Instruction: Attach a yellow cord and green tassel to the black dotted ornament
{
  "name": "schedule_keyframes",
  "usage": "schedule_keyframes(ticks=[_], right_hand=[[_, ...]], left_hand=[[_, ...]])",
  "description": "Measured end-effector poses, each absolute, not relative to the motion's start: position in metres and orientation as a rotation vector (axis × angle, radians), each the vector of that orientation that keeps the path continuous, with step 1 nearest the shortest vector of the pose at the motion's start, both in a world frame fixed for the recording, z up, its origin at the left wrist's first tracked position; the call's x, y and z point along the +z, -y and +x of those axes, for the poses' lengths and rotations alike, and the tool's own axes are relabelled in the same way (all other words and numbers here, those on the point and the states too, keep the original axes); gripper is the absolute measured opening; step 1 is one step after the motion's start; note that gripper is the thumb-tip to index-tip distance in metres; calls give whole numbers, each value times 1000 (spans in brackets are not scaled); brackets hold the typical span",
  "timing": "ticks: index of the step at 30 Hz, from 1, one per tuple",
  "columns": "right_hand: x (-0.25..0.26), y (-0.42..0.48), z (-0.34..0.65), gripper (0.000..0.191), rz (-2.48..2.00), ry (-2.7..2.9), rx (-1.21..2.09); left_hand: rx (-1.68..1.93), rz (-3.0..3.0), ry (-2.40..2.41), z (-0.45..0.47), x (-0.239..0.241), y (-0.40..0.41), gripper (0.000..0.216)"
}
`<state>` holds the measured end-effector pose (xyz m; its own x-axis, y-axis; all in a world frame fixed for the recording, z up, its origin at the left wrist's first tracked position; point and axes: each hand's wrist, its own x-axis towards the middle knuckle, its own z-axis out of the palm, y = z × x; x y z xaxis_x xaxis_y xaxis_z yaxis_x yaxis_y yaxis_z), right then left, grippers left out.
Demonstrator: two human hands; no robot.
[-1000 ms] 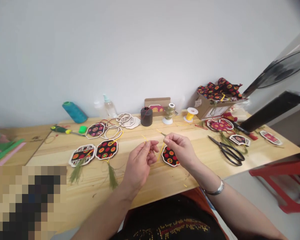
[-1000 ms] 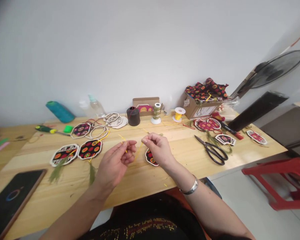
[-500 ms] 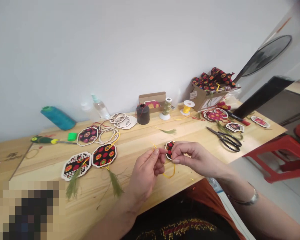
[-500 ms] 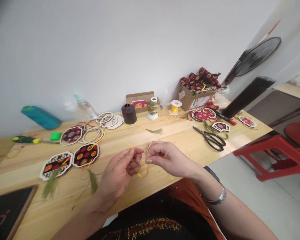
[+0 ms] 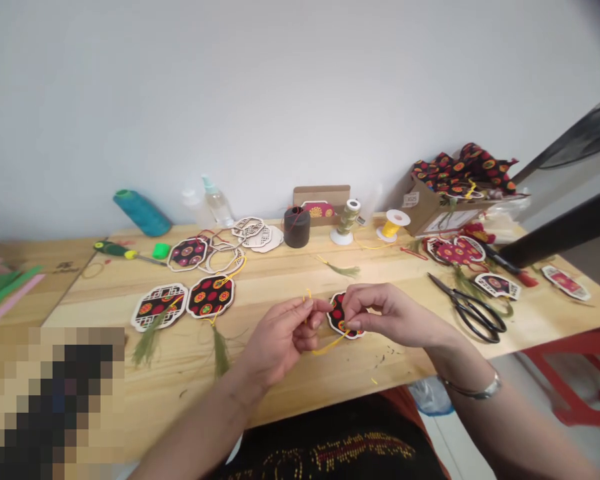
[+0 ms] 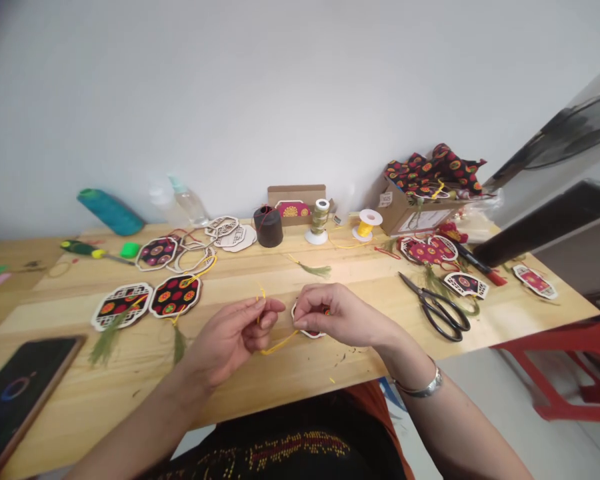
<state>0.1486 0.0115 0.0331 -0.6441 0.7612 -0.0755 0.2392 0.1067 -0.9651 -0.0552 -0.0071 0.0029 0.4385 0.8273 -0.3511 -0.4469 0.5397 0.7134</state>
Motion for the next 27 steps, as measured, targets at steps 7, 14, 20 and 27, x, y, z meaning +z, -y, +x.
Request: schedule_keyframes(ticks=[7,14,20,27], right_hand=[[27,-53,156,23,-1052,1753,1581],[8,-72,169,18,-786,1479,1986],[-3,-74,167,25,-887,1381,1832],[-10,-73,165,28,-1034,1384,1685]], left_hand=[[812,616,-761,-31,15,3,26],[712,633,-752,8,12,-17,24],[768,476,-772,14,2,-26,21],[897,476,-816,14,-12,-29,12]])
